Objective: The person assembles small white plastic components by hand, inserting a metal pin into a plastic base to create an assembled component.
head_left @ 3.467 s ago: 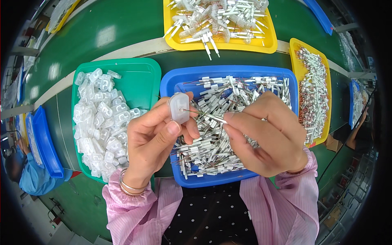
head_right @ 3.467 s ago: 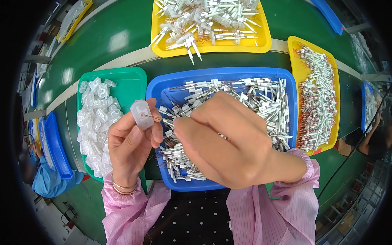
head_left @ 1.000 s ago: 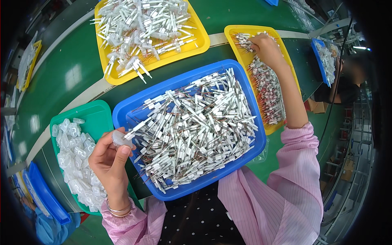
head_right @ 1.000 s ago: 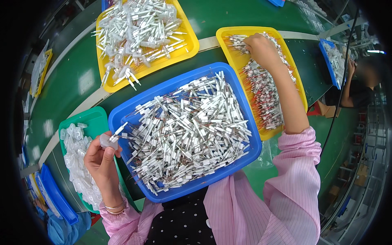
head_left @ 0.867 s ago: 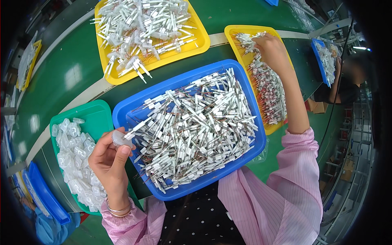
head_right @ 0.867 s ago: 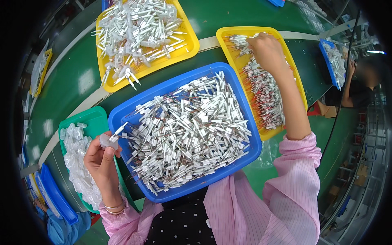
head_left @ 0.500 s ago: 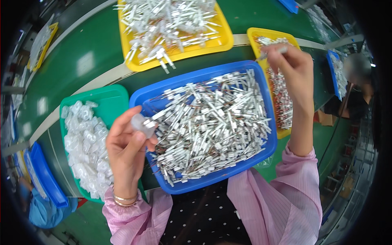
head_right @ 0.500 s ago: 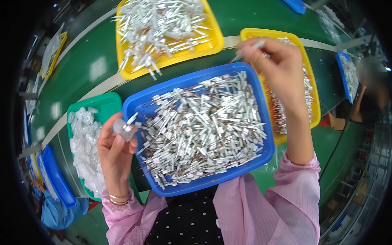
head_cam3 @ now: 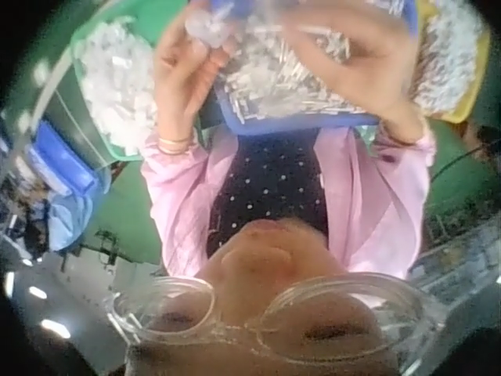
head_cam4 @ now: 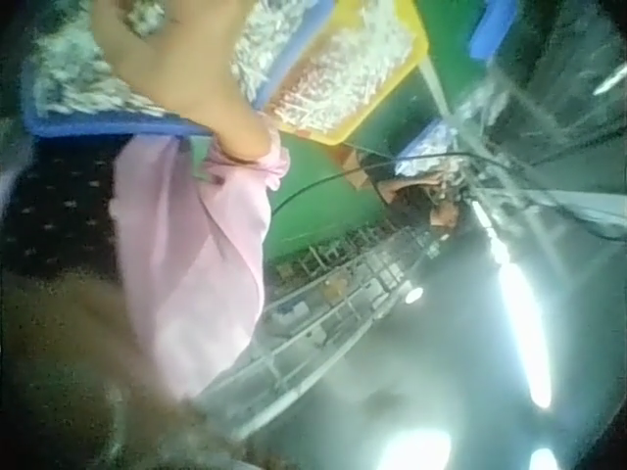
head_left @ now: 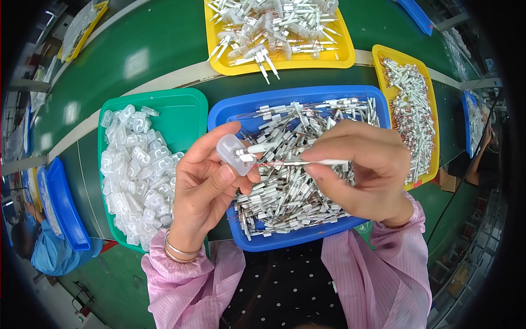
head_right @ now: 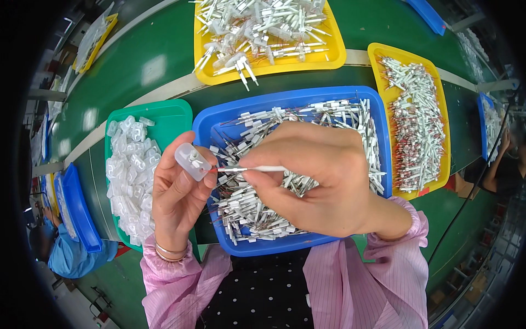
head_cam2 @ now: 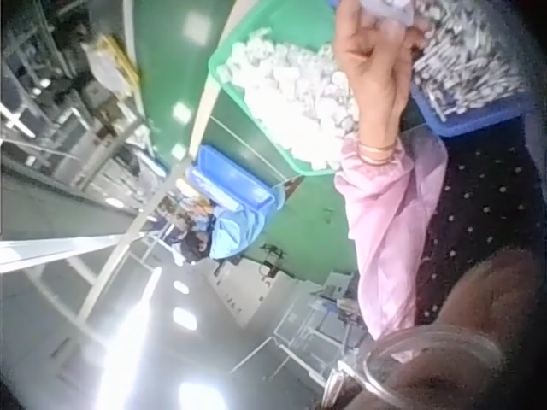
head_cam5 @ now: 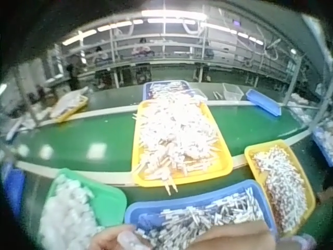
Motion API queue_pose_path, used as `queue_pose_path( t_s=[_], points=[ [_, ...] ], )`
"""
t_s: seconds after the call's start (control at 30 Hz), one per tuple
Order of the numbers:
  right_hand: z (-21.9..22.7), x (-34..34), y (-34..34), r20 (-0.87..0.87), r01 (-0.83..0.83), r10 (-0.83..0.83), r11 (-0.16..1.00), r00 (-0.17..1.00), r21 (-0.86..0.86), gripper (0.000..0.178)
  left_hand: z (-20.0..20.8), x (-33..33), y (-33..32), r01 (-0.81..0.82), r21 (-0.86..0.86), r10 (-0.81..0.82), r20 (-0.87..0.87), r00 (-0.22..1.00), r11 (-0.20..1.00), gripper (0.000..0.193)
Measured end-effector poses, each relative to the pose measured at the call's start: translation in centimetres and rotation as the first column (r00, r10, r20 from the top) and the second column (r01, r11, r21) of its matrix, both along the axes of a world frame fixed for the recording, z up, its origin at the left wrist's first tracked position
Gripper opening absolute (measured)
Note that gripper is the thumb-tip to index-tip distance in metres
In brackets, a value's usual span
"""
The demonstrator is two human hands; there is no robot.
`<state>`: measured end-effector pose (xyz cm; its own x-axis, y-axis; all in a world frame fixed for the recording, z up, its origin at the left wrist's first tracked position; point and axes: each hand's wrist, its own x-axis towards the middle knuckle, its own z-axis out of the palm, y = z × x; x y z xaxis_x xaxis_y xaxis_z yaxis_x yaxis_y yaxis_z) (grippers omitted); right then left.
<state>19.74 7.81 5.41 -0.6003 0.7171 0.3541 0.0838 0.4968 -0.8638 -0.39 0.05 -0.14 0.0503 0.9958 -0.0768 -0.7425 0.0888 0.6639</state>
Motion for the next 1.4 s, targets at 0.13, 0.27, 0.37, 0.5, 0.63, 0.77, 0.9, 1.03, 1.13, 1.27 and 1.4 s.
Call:
queue_pose_path(
  t_s=[0.13,0.27,0.37,0.5,0.63,0.77,0.9,1.03,1.13,1.27,1.4],
  points=[
    [-0.1,-0.1,-0.1,0.063,0.028,-0.034,0.994,0.997,0.104,0.021,0.0,-0.1,0.1,0.000,0.009,0.000,-0.001,1.000,1.000,0.047],
    [0.3,-0.2,-0.3,0.091,0.026,-0.038,0.992,0.995,0.122,0.022,0.1,-0.1,0.0,-0.018,0.030,0.019,-0.062,0.998,0.999,0.047],
    [0.5,-0.2,-0.7,0.181,-0.027,-0.026,0.959,0.983,0.284,0.022,0.0,0.1,0.1,-0.042,0.079,0.052,-0.127,0.991,0.996,0.046],
    [0.3,-0.6,-1.4,0.152,-0.042,-0.045,0.848,0.987,0.528,0.021,0.1,0.3,0.2,-0.072,0.145,0.110,-0.274,0.955,0.987,0.046],
    [-0.5,-1.3,-1.3,0.085,-0.014,-0.048,0.788,0.995,0.615,0.021,0.1,0.3,0.1,-0.063,0.155,0.105,-0.281,0.954,0.986,0.047],
    [-0.8,-1.3,-1.3,0.069,-0.079,0.058,0.930,0.996,0.359,0.021,0.4,0.6,-0.3,-0.073,0.125,0.107,-0.291,0.951,0.989,0.043],
    [-1.9,-1.8,-1.1,-0.109,0.046,-0.049,0.998,0.993,-0.030,0.018,0.2,0.9,-0.6,-0.093,0.082,0.111,-0.267,0.957,0.992,0.031],
    [-2.3,-2.0,-1.0,-0.121,-0.002,-0.030,0.967,0.992,-0.253,0.015,-0.3,0.6,-0.7,-0.054,0.072,0.070,-0.235,0.970,0.996,0.025],
    [-2.1,-2.0,-0.7,-0.109,-0.063,0.034,0.962,0.993,-0.266,0.015,-0.4,0.5,-0.7,-0.037,0.073,0.052,-0.224,0.973,0.997,0.024],
    [-2.1,-2.0,-0.5,-0.045,-0.090,0.081,0.954,0.996,-0.287,0.015,-0.9,0.7,-0.5,-0.055,0.141,0.088,-0.236,0.968,0.989,0.025],
    [-2.7,-2.3,-1.0,-0.072,-0.048,0.033,0.974,0.997,-0.220,0.015,-0.8,0.9,-0.4,-0.077,0.185,0.131,-0.301,0.945,0.980,0.028]
  ],
)
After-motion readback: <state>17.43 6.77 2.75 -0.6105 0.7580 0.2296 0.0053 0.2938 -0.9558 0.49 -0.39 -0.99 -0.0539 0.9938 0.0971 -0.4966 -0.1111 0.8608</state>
